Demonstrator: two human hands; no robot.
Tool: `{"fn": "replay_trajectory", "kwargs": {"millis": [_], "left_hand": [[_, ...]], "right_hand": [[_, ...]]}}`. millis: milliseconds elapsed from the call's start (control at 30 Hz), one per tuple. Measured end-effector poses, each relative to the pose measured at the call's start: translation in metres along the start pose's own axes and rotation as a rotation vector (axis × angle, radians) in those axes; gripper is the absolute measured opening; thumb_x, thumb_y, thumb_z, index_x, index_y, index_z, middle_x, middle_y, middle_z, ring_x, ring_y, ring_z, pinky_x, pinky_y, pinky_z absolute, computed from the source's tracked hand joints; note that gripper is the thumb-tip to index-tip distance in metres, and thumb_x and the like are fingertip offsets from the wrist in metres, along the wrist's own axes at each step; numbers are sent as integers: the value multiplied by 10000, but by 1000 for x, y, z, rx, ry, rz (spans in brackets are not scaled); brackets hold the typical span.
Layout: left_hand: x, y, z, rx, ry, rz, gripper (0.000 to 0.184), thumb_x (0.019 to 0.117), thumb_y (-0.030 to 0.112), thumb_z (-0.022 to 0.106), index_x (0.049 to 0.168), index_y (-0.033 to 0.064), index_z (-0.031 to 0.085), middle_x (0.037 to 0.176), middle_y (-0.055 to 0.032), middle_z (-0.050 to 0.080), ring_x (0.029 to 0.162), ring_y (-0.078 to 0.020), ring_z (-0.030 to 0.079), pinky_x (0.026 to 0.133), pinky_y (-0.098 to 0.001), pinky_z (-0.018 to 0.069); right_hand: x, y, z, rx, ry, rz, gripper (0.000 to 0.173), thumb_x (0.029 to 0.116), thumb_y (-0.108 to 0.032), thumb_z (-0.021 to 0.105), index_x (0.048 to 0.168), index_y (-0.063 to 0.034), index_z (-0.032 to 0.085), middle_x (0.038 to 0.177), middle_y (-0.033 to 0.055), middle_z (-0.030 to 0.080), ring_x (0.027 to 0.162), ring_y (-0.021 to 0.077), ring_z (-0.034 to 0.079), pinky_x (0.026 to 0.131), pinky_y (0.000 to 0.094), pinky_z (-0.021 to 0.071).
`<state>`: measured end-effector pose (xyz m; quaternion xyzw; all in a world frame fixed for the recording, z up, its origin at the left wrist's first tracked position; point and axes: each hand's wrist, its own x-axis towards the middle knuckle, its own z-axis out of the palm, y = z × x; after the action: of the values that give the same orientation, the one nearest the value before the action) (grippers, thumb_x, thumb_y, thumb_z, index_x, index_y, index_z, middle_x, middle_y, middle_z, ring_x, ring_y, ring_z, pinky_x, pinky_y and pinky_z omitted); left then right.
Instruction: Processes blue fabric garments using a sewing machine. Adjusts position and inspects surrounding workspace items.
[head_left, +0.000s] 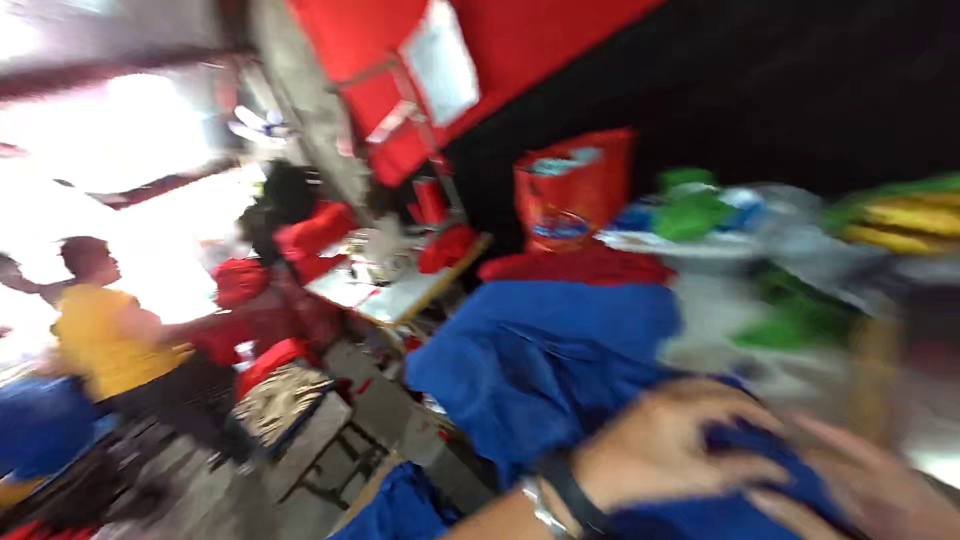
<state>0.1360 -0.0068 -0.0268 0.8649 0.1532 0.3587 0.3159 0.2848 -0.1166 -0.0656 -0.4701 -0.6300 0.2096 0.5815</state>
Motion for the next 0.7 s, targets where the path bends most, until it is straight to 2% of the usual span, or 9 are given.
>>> {"fn": "replay_trajectory", "kwargs": {"millis": [67, 133, 233, 333, 433, 467, 567, 600, 700], "left_hand": [[10, 7, -11, 0, -111, -65, 247, 920, 98, 708, 1125, -38, 708, 1207, -131, 699, 1180, -174, 649, 1030, -362, 530], [17, 2, -18, 12, -168, -33, 260, 957, 133, 662, 1142, -45, 704, 1190, -128, 707, 1172, -160, 653, 1034, -353, 526], [20, -26, -22, -34, -189, 95, 217, 989, 169, 653, 1087, -15, 711, 1058, -82, 710, 1040, -115, 667, 952, -296, 554], [32, -34, -27, -55, -225, 124, 228, 988, 227, 658, 1014, 13, 730, 928, -19, 677, 898, -47, 640, 826, -209, 550], [42, -36, -36, -122, -342, 33, 312, 1006, 284, 634, 1133, 8, 708, 979, 1, 686, 887, -13, 630, 815, -191, 540], [44, -37, -39, -158, -378, 5, 284, 1000, 268, 640, 1106, 15, 717, 968, 12, 694, 870, -2, 638, 798, -182, 547], [45, -39, -47, -184, -396, 3, 226, 952, 248, 703, 845, 51, 734, 835, 36, 639, 814, -9, 597, 719, -167, 506], [46, -38, -51, -174, -377, 18, 227, 949, 252, 709, 819, 67, 724, 867, 36, 637, 847, -18, 597, 735, -170, 506], [61, -25, -62, -212, -344, 38, 167, 972, 217, 681, 875, 87, 720, 1030, 28, 687, 963, -39, 640, 821, -193, 548]], "right_hand": [[11, 6, 6, -16, 106, 70, 543, 930, -194, 700, 1370, 75, 531, 1159, 115, 718, 1044, 86, 686, 911, 284, 578], [20, 10, 6, -13, 163, 85, 581, 907, -227, 698, 1425, -41, 512, 1081, -20, 731, 941, 14, 690, 816, 231, 598], [30, -4, 1, 35, 146, 157, 599, 914, -130, 694, 1475, -131, 485, 1019, -53, 723, 854, 19, 683, 742, 204, 580], [37, -6, -2, 12, 163, 140, 587, 897, -107, 687, 1452, -158, 504, 933, -83, 708, 803, -7, 666, 700, 166, 565], [45, -10, -4, -11, 148, 139, 588, 899, -76, 678, 1458, -135, 505, 963, -67, 701, 815, -6, 656, 719, 165, 557], [47, -10, -5, -7, 146, 131, 585, 895, -58, 680, 1451, -119, 507, 959, -61, 697, 805, -6, 650, 715, 160, 553], [48, -9, -6, -6, 150, 153, 588, 880, -55, 700, 1436, -123, 520, 908, -57, 682, 756, 5, 641, 674, 163, 551], [49, -8, -6, -14, 150, 168, 592, 879, -70, 715, 1434, -119, 516, 889, -51, 674, 741, 11, 637, 664, 168, 550], [52, -13, -6, 7, 160, 199, 544, 881, -122, 751, 1383, -120, 540, 890, -31, 693, 749, 27, 664, 662, 194, 569]]}}
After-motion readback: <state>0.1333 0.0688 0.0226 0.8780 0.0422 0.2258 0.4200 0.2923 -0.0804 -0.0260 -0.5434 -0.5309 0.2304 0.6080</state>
